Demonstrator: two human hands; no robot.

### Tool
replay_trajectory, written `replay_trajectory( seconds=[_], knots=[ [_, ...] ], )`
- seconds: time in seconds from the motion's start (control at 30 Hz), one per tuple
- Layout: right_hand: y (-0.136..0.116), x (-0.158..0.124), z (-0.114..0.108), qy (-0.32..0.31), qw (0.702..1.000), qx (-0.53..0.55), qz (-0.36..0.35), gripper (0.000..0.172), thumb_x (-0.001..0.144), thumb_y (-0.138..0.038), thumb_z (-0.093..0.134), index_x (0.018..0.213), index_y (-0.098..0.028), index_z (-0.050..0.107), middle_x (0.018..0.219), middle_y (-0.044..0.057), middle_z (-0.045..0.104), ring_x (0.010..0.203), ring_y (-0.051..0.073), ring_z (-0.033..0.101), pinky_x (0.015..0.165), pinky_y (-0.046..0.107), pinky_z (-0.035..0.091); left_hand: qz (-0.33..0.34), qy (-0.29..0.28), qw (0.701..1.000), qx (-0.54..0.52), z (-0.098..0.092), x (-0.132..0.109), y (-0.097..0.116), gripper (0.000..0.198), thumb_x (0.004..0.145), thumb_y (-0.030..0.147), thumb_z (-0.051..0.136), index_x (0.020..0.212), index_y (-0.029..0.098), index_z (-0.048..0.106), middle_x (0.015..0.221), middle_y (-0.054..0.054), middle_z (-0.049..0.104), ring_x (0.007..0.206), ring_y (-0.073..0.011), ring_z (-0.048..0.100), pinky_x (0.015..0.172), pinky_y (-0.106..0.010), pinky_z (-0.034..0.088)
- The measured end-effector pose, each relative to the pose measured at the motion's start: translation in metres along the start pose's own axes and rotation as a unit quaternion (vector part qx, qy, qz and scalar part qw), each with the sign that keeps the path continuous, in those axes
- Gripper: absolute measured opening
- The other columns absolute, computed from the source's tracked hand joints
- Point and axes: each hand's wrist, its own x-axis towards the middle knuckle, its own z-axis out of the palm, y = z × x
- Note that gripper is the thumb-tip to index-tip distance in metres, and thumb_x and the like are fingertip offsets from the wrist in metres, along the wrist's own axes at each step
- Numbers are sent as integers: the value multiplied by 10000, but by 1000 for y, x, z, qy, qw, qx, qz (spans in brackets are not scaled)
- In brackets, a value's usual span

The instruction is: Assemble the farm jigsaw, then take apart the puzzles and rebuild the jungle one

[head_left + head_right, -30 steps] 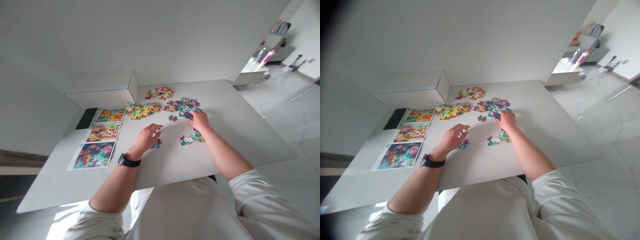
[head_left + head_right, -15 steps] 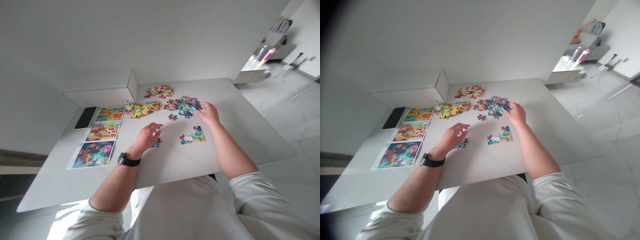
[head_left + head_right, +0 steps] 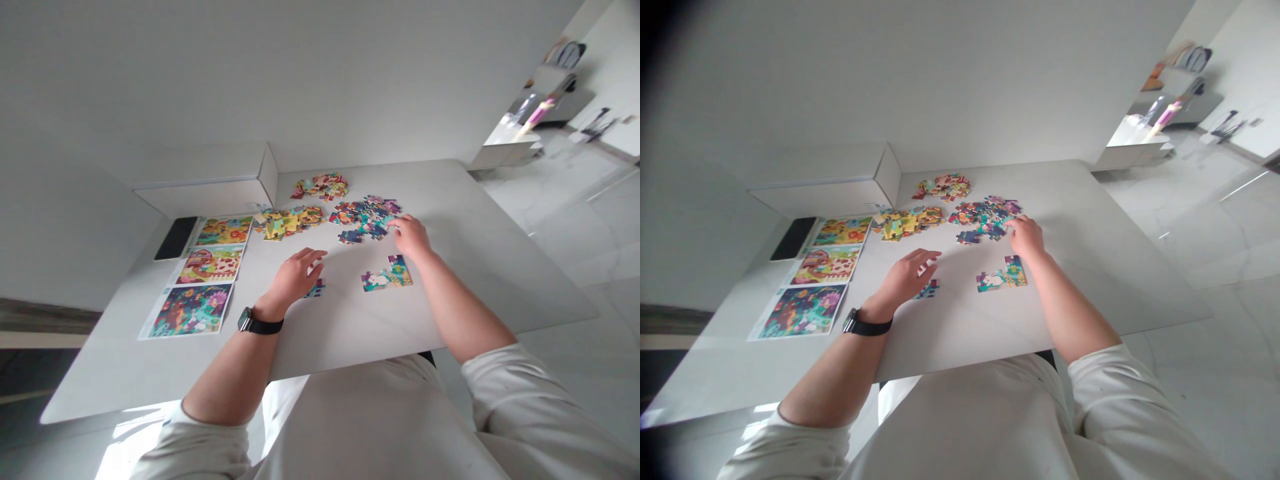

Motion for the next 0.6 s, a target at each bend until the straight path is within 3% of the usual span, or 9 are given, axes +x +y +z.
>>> replay_trajectory(
  seconds=[0.1, 0.23, 0.43, 0.6],
  knots=[
    [11, -1, -6, -34, 999, -19, 22, 494, 905, -51, 542, 1204, -293, 852, 1206, 95, 753, 1116, 285, 693, 1034, 429, 546, 1, -2, 1000, 2, 0, 0, 1, 366, 1036, 291, 544, 1357, 248, 715, 1207, -72, 755, 905, -189, 739, 855, -328, 606],
    [4, -3, -4, -64, 998, -28, 5, 531, 886, -49, 567, 1240, -326, 850, 1266, 90, 745, 1158, 291, 677, 1054, 438, 528, -1, -2, 1000, 0, 0, 1, 1, 368, 1029, 279, 548, 1356, 255, 715, 1192, -69, 756, 890, -182, 742, 856, -323, 611],
    [-1, -5, 1, -65, 998, -23, -2, 484, 884, -73, 583, 1175, -333, 869, 1253, 72, 745, 1167, 282, 672, 1086, 445, 517, -4, 9, 1000, 2, -3, 0, 2, 360, 1031, 280, 547, 1345, 246, 720, 1195, -70, 754, 888, -182, 744, 848, -318, 604],
    [5, -3, 4, -69, 997, 14, -34, 479, 896, -13, 561, 1075, -318, 884, 1201, 41, 762, 1137, 228, 695, 1085, 364, 520, -10, 9, 1000, 5, -3, 0, 2, 366, 1036, 279, 535, 1348, 243, 722, 1192, -71, 756, 869, -184, 744, 850, -325, 603]
  ],
)
